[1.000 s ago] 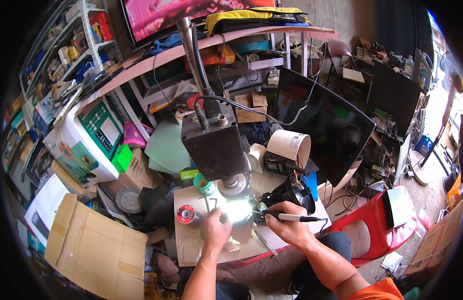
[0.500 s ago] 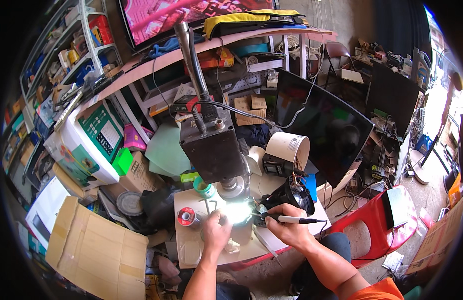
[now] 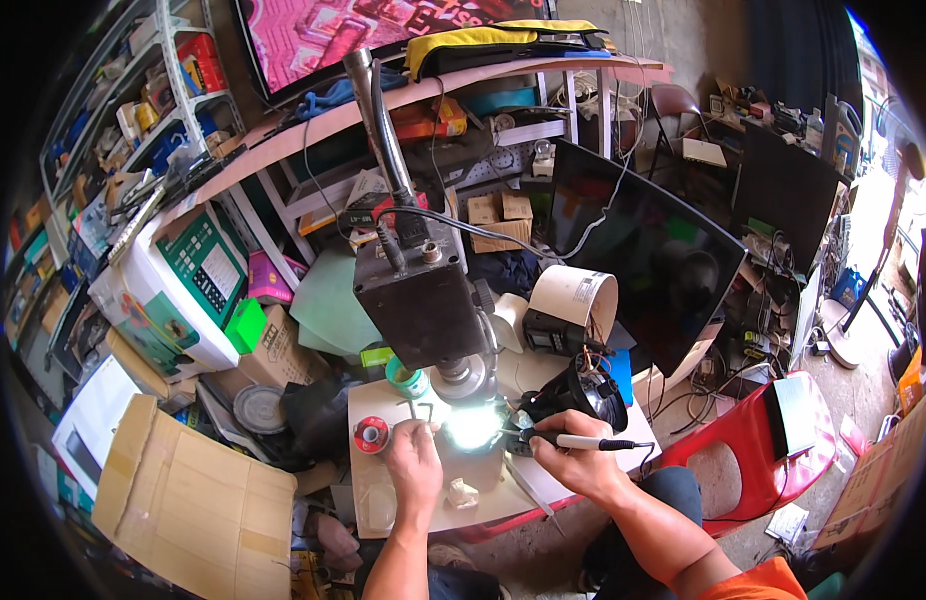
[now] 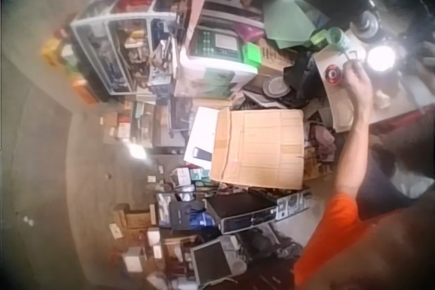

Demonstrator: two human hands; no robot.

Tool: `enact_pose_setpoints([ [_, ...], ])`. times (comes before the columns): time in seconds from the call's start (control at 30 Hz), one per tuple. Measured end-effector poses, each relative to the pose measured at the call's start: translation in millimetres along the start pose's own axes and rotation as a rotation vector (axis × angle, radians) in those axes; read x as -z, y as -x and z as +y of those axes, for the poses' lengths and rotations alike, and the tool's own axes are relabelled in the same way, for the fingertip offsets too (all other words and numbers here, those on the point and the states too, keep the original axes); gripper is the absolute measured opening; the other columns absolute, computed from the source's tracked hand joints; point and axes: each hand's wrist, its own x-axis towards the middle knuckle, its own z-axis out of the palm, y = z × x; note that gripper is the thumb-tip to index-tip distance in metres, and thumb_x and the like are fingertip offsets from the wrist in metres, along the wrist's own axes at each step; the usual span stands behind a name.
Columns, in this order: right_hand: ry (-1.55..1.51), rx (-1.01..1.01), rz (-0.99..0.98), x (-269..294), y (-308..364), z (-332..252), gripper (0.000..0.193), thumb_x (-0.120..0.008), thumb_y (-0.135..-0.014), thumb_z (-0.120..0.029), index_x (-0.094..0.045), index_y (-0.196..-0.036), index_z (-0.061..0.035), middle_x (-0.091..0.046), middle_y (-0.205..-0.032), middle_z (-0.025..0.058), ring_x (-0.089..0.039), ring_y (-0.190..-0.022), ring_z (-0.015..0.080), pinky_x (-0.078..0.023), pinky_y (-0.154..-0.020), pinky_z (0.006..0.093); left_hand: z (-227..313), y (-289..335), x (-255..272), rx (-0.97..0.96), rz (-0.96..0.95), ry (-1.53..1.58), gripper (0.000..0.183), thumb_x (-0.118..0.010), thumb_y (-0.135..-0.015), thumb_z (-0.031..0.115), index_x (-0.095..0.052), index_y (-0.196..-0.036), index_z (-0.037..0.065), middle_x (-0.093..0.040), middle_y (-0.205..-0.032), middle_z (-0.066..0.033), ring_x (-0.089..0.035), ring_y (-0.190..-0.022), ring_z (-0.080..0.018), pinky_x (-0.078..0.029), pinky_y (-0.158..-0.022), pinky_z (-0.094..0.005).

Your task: The person uses a soldering iron and solder wire to work on a small electronic component under a microscope. They repeatedly apply solder to the component while holding it steady with their other hand.

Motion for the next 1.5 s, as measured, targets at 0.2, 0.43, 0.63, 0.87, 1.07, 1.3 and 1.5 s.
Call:
enact_pose_setpoints([
  [0.2,-0.010,-0.007,-0.003,1,0,1,0.024,-0.078,-0.082,-0.018,-0.072,-0.096,0.0013,-0.071,-0.082,0.0169,-0.071,-0.071,0.0272,-0.057,-0.065,0.0369,14,-1,3,0.076,-0.062,0.031,0.025,-0.051,-0.103,0.003,-0.063,-0.125,-0.003,-0.075,-0.104,-0.0168,-0.074,-0.094,-0.0228,-0.056,-0.086,-0.0338],
  [0.43,-0.005,0.021,-0.005,0,1,3,0.025,-0.078,-0.082,-0.016,-0.071,-0.096,0.0020,-0.071,-0.081,0.0172,-0.071,-0.069,0.0268,-0.056,-0.064,0.0368,0,4,-3,-0.008,-0.095,0.042,0.031,-0.057,-0.099,0.005,-0.064,-0.128,-0.003,-0.074,-0.116,-0.0189,-0.072,-0.105,-0.0266,-0.056,-0.090,-0.0356],
  [0.63,-0.005,0.020,-0.008,1,1,2,0.024,-0.079,-0.082,-0.016,-0.071,-0.097,0.0022,-0.071,-0.081,0.0170,-0.071,-0.069,0.0268,-0.056,-0.063,0.0366,3,4,-2,-0.099,-0.230,-0.148,0.049,-0.071,-0.091,0.010,-0.056,-0.137,-0.001,-0.068,-0.130,-0.0175,-0.067,-0.119,-0.0276,-0.053,-0.098,-0.0360],
  [0.87,-0.001,0.023,0.000,1,1,4,0.024,-0.079,-0.082,-0.016,-0.071,-0.096,0.0018,-0.071,-0.081,0.0174,-0.071,-0.070,0.0276,-0.057,-0.065,0.0373,29,3,-4,-0.035,-0.366,-0.229,0.083,-0.085,-0.081,0.030,-0.046,-0.146,-0.001,-0.058,-0.140,-0.0267,-0.057,-0.132,-0.0383,-0.046,-0.109,-0.0439],
  [1.07,-0.005,0.094,0.011,-3,2,9,0.022,-0.079,-0.082,-0.016,-0.071,-0.095,0.0001,-0.071,-0.081,0.0170,-0.071,-0.070,0.0289,-0.057,-0.065,0.0377,26,5,-6,-0.043,-0.386,-0.258,0.097,-0.090,-0.077,0.031,-0.037,-0.151,-0.001,-0.058,-0.138,-0.0272,-0.057,-0.130,-0.0400,-0.047,-0.107,-0.0450],
  [1.3,0.024,0.112,0.056,0,3,13,0.019,-0.078,-0.081,-0.012,-0.071,-0.095,-0.0003,-0.072,-0.081,0.0159,-0.072,-0.070,0.0286,-0.057,-0.066,0.0369,23,4,-15,-0.041,-0.366,-0.222,0.097,-0.093,-0.071,0.027,-0.040,-0.147,-0.002,-0.058,-0.136,-0.0261,-0.058,-0.126,-0.0409,-0.048,-0.106,-0.0447],
  [1.5,0.033,0.118,0.070,-3,4,10,0.018,-0.077,-0.080,-0.007,-0.068,-0.094,0.0009,-0.071,-0.078,0.0147,-0.070,-0.065,0.0260,-0.056,-0.061,0.0344,20,8,-13,-0.073,-0.332,-0.242,0.094,-0.093,-0.071,0.025,-0.042,-0.143,-0.004,-0.057,-0.135,-0.0281,-0.058,-0.125,-0.0423,-0.048,-0.106,-0.0452],
])
